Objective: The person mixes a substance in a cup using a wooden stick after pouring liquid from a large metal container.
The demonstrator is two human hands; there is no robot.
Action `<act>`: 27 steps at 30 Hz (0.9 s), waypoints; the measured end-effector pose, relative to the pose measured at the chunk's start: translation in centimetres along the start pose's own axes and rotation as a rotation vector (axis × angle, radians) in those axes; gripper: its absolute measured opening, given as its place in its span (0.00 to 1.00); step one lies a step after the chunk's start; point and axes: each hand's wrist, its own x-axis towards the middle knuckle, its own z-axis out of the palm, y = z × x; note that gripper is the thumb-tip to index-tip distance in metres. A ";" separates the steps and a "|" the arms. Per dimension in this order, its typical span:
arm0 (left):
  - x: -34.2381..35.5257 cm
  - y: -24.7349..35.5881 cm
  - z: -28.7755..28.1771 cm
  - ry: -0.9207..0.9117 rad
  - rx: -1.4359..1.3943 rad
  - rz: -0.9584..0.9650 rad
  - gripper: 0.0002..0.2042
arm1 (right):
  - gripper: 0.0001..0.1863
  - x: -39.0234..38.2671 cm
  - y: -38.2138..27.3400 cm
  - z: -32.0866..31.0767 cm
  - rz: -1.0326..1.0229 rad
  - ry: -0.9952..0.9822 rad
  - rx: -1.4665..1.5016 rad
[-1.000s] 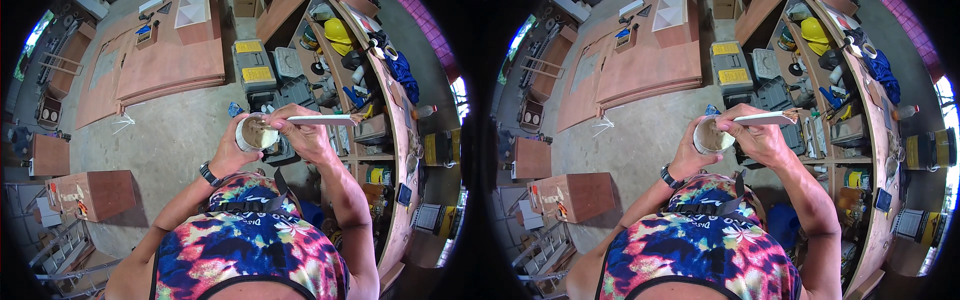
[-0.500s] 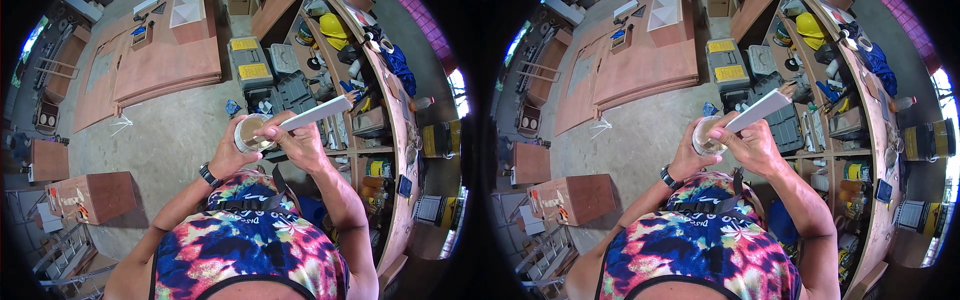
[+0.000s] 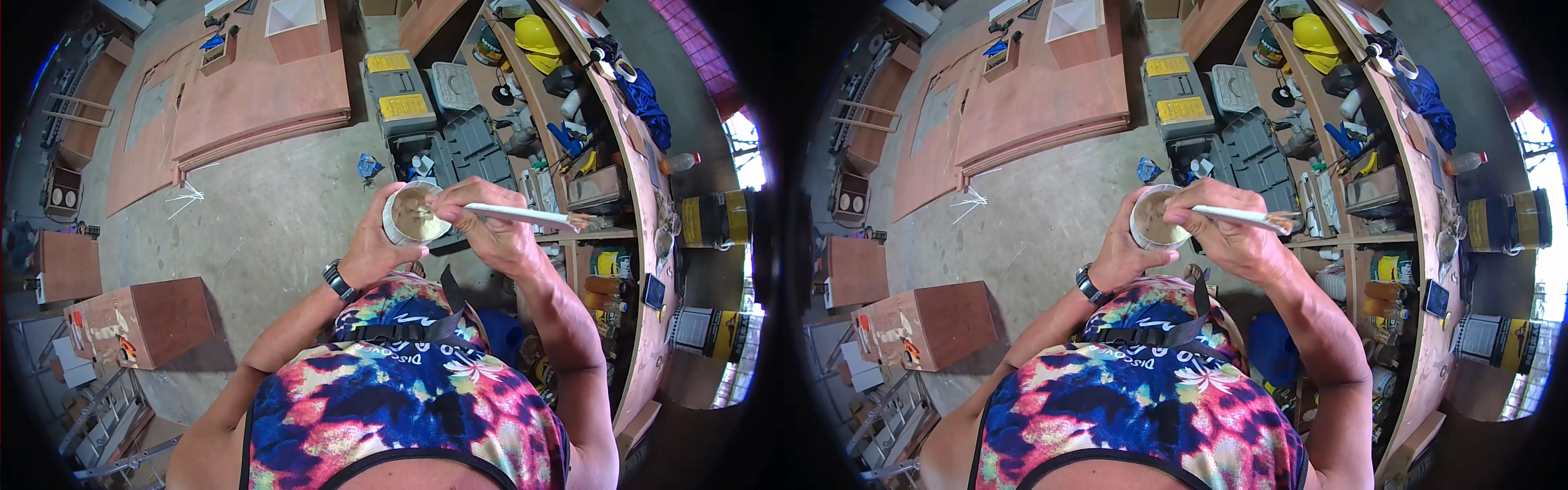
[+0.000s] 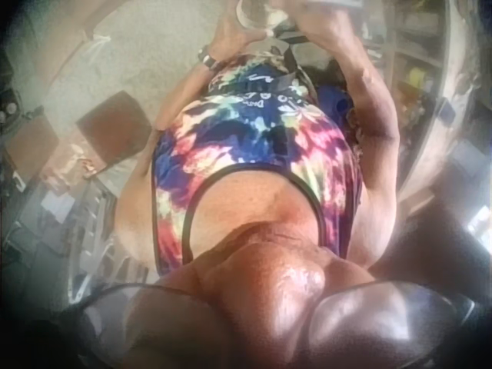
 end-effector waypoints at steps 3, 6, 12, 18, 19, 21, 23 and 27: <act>0.1 0.4 -0.9 0.014 0.048 -0.013 0.51 | 0.05 -0.3 -0.7 0.2 0.041 -0.061 -0.093; -0.2 0.1 -1.1 0.004 -0.082 -0.037 0.51 | 0.06 -0.4 -1.2 0.9 0.105 -0.047 -0.107; -0.6 0.0 -2.2 -0.017 -0.167 -0.051 0.50 | 0.09 0.3 -2.2 3.1 0.398 0.043 0.050; -0.7 0.0 -3.6 -0.040 -0.161 -0.108 0.50 | 0.09 0.3 -0.7 6.2 0.392 0.299 0.213; -0.7 -0.2 -3.8 -0.060 -0.151 -0.102 0.51 | 0.08 0.2 -0.5 6.2 0.351 0.287 0.158; -0.9 -0.7 -3.9 -0.106 -0.137 -0.098 0.52 | 0.08 -0.2 -0.2 5.9 0.281 0.265 0.045; -1.2 -0.9 -4.1 -0.119 -0.141 -0.102 0.51 | 0.07 -0.5 -0.3 5.8 0.273 0.261 -0.031; -1.6 -1.0 -4.2 -0.162 -0.160 -0.124 0.50 | 0.05 -1.4 -0.9 5.5 0.181 0.189 -0.205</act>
